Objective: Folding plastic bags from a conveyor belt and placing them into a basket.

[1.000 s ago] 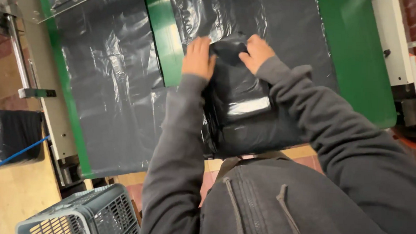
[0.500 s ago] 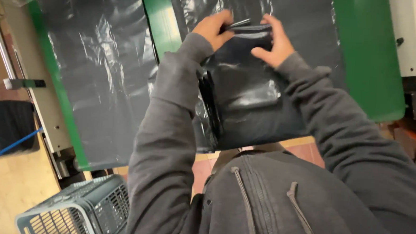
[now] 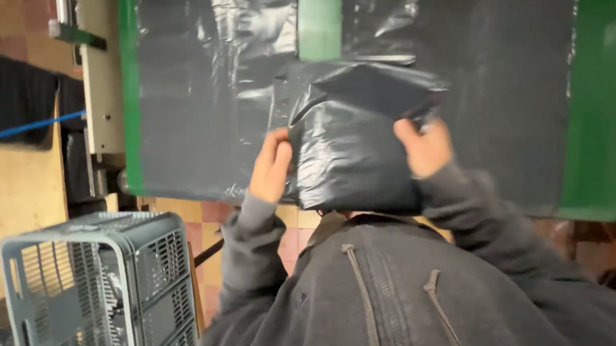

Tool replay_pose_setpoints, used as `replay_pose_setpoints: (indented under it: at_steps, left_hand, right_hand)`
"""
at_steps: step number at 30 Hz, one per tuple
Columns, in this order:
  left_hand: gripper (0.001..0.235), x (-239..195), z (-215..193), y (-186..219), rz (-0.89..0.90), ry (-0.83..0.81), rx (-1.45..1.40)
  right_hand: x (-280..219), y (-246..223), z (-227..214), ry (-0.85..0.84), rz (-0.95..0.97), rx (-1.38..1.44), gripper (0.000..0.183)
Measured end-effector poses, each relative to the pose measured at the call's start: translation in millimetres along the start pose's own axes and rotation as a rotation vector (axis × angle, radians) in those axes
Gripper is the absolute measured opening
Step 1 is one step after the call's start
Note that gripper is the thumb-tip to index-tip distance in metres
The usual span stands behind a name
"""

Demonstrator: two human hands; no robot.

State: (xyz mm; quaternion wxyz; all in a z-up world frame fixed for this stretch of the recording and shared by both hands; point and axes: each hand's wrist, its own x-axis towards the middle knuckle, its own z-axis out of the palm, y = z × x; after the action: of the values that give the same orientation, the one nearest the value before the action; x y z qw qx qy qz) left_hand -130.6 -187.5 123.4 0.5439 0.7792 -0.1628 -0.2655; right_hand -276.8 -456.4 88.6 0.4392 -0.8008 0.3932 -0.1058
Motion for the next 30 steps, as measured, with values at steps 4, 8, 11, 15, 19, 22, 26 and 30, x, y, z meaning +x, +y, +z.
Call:
replay_pose_setpoints:
  at_steps: [4,8,11,15,19,22,26,30]
  left_hand:
    - [0.043,-35.0,-14.5,-91.7,-0.138,0.133,0.012]
    - [0.067,-72.1,-19.7,-78.4,0.006,0.134,0.216]
    - [0.054,-87.0,-17.7,-78.7,0.500,0.200,0.593]
    - [0.026,-88.9,-8.9,-108.7,0.666,0.365,0.800]
    - [0.027,-92.7,-9.4,-87.6,0.455,0.479,0.671]
    - [0.022,-93.0,-7.6,-96.4,0.396,0.547,0.509]
    - [0.022,-90.1,-6.1,-99.7,0.344,0.627,0.161]
    - [0.019,-91.3,-5.4,-114.2,0.287,0.655,0.068]
  right_hand:
    - [-3.2,40.1,90.0,-0.186,0.187,0.438,0.022]
    - [-11.9,13.8,79.1,-0.168,-0.069,0.144,0.046]
    - [24.0,11.7,69.3,0.000,-0.236,0.062,0.044]
    - [92.9,33.8,66.2,-0.064,-0.342,0.067,0.022]
    - [130.4,-33.6,54.2,-0.428,-0.363,-0.074,0.028]
    - [145.2,-75.8,69.0,-0.525,-0.585,-0.370,0.043]
    - [142.5,-97.3,123.5,-0.698,-0.838,-0.498,0.048]
    - [138.7,-91.4,151.2,-0.533,-1.001,-0.509,0.022]
